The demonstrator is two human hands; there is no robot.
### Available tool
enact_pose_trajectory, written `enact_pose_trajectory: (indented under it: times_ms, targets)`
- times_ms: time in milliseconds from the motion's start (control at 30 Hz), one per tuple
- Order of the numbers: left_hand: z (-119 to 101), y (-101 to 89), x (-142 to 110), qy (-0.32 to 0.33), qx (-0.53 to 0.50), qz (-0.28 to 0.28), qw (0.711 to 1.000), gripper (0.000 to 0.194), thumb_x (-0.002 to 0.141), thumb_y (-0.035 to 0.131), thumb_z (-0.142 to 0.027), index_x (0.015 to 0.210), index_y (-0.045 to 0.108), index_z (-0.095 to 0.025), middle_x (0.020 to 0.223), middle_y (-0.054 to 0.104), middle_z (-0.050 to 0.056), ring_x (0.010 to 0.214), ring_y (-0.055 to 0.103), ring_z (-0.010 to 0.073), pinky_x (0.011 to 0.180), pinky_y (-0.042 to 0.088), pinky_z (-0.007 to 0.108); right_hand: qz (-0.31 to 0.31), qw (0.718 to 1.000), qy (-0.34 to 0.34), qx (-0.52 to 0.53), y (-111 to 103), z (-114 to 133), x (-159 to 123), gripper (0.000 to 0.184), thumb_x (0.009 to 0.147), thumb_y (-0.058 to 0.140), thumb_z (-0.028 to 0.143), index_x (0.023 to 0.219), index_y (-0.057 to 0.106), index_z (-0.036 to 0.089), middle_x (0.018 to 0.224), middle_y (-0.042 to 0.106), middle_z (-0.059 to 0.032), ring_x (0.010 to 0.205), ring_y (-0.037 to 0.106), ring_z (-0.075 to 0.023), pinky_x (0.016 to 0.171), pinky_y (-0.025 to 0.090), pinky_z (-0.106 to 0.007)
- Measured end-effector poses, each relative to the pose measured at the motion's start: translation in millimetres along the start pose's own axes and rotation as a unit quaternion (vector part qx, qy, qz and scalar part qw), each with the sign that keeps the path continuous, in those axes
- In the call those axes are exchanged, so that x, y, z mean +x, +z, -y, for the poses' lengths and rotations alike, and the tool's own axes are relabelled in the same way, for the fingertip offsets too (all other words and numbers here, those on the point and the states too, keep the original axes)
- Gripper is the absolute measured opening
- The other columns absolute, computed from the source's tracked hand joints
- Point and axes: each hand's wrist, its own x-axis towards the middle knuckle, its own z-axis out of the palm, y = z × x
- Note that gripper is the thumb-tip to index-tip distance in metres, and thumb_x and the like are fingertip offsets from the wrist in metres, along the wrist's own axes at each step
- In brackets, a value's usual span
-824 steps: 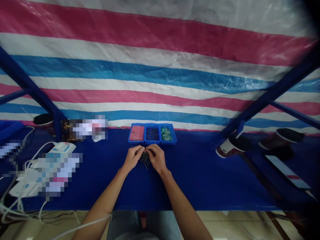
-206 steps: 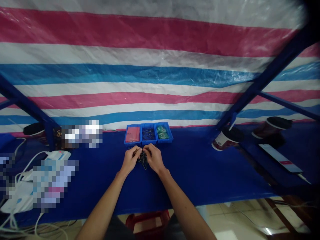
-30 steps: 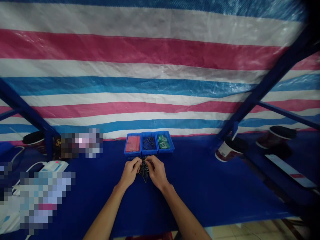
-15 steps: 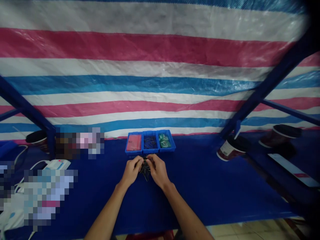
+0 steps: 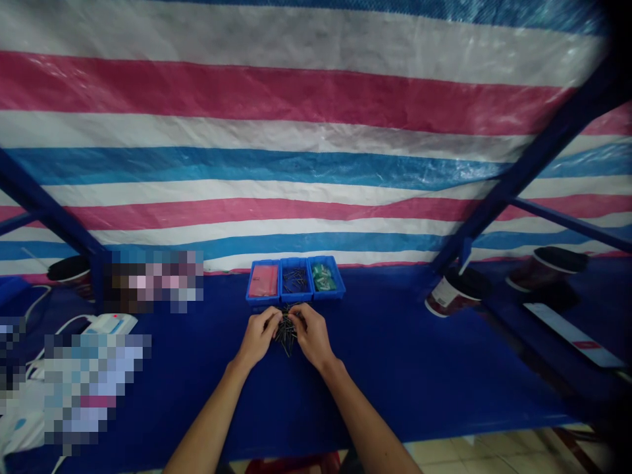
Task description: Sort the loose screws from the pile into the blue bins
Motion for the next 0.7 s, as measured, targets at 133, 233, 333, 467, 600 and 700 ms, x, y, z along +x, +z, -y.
enact_pose_trajectory:
  times_ms: [133,233,333,467,600,700]
  targets:
    - [-0.4,-0.6,0.0,0.004,-0.001,0.008,1.0,0.035,0.099,0.044,-0.041,0.079,0.06,-0.017,0.052,0.049,-0.005,0.05,0.047,0.011,0.056,0.035,0.021,0.003,1.0,0.006,-0.007,-0.2,-2.6,-0.5,0.015,0.099,0.048,0.024,0.094,0.062,0.021,0.087,0.066,-0.0037,0.077,0.063,-0.0171,0.063,0.046,-0.025]
    - [-0.7,-1.0,0.1,0.003,0.0,0.005,1.0,0.035,0.099,0.044,-0.041,0.08,0.061,-0.016,0.052,0.049,-0.005,0.049,0.048,0.0109,0.056,0.035,0.021,0.004,1.0,0.002,-0.02,-0.1,-2.1,-0.6,0.017,0.099,0.048,0.026,0.094,0.062,0.02,0.086,0.067,-0.0037,0.077,0.063,-0.0173,0.065,0.046,-0.025]
    - [-1.5,-1.2,0.3,0.001,0.003,0.0,1.0,0.036,0.099,0.044,-0.041,0.078,0.06,-0.016,0.052,0.049,-0.005,0.05,0.048,0.0108,0.056,0.034,0.021,0.008,1.0,-0.005,-0.012,-0.6,0.9,-0.3,0.014,0.098,0.05,0.026,0.1,0.063,0.02,0.091,0.068,-0.0042,0.08,0.063,-0.0175,0.067,0.046,-0.025]
    - [-3.3,-0.9,-0.2,0.003,0.003,0.002,1.0,0.038,0.098,0.044,-0.043,0.076,0.059,-0.017,0.052,0.049,-0.005,0.05,0.047,0.011,0.056,0.035,0.021,0.011,1.0,-0.017,-0.002,0.2,2.4,-0.9,0.014,0.097,0.051,0.024,0.097,0.064,0.02,0.089,0.068,-0.0043,0.08,0.063,-0.0177,0.068,0.047,-0.026]
    - [-3.0,0.5,-1.0,0.001,0.005,0.024,1.0,0.039,0.097,0.047,-0.046,0.074,0.059,-0.016,0.052,0.051,-0.004,0.05,0.047,0.0111,0.056,0.035,0.021,0.01,1.0,-0.019,-0.023,0.3,-4.3,1.0,0.02,0.099,0.048,0.026,0.089,0.064,0.02,0.082,0.066,-0.0044,0.075,0.062,-0.0174,0.066,0.046,-0.026]
    - [-1.7,0.5,-0.5,0.004,0.015,0.026,1.0,0.042,0.097,0.047,-0.046,0.068,0.057,-0.017,0.052,0.05,-0.004,0.05,0.047,0.0108,0.056,0.035,0.021,0.007,0.999,-0.015,-0.043,-5.0,-1.8,5.9,0.026,0.1,0.048,0.03,0.082,0.063,0.02,0.075,0.064,-0.0036,0.069,0.06,-0.0172,0.063,0.044,-0.026]
